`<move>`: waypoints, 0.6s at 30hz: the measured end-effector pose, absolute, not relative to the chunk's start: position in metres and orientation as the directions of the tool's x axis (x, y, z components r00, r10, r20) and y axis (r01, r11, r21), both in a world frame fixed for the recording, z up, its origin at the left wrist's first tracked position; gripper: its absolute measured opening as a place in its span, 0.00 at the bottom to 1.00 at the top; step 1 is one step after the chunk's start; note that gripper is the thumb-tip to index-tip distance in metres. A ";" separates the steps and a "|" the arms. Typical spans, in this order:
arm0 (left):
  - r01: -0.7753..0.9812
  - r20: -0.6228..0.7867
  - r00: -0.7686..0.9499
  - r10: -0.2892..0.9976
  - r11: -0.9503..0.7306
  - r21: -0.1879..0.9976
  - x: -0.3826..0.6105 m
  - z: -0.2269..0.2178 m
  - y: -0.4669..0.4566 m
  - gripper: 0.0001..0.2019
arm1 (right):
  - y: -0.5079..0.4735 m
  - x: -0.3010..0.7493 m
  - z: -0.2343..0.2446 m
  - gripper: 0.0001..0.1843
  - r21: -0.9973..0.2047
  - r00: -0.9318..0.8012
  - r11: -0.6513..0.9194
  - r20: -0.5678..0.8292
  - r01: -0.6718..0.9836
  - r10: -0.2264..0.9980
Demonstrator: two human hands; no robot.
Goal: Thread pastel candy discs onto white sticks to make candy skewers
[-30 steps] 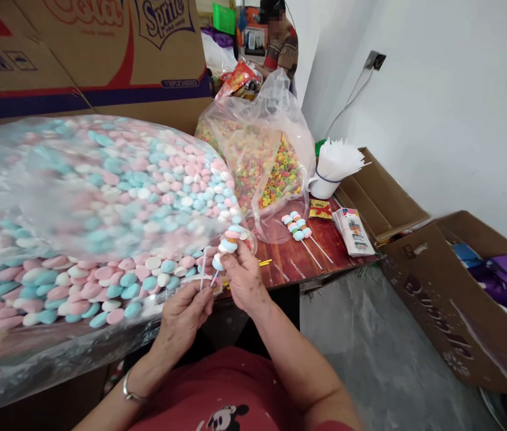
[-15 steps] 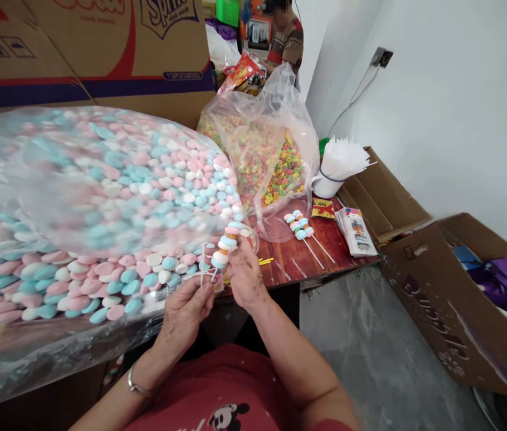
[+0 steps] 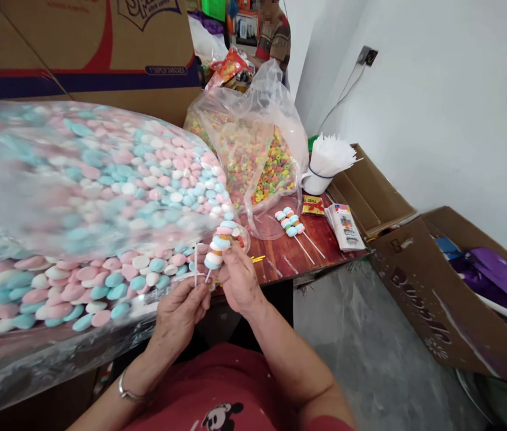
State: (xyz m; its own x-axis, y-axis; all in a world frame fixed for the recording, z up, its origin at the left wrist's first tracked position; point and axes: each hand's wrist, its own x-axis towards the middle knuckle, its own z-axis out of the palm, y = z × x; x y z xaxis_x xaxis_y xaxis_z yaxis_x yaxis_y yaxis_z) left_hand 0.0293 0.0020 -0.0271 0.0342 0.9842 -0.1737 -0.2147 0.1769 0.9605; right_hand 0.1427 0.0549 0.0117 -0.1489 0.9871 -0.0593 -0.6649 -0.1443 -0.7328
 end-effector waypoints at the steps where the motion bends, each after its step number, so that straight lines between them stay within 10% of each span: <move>1: -0.213 -0.170 0.041 0.985 0.175 0.961 0.030 -0.026 0.002 0.17 | 0.055 0.144 0.012 0.24 -0.729 -0.144 -0.137 -0.053 -0.671 0.988; 18: -0.202 -0.267 0.169 0.949 0.299 0.933 0.039 -0.010 0.003 0.17 | 0.049 0.156 0.009 0.19 -0.872 -0.009 -0.025 -0.023 -0.488 1.000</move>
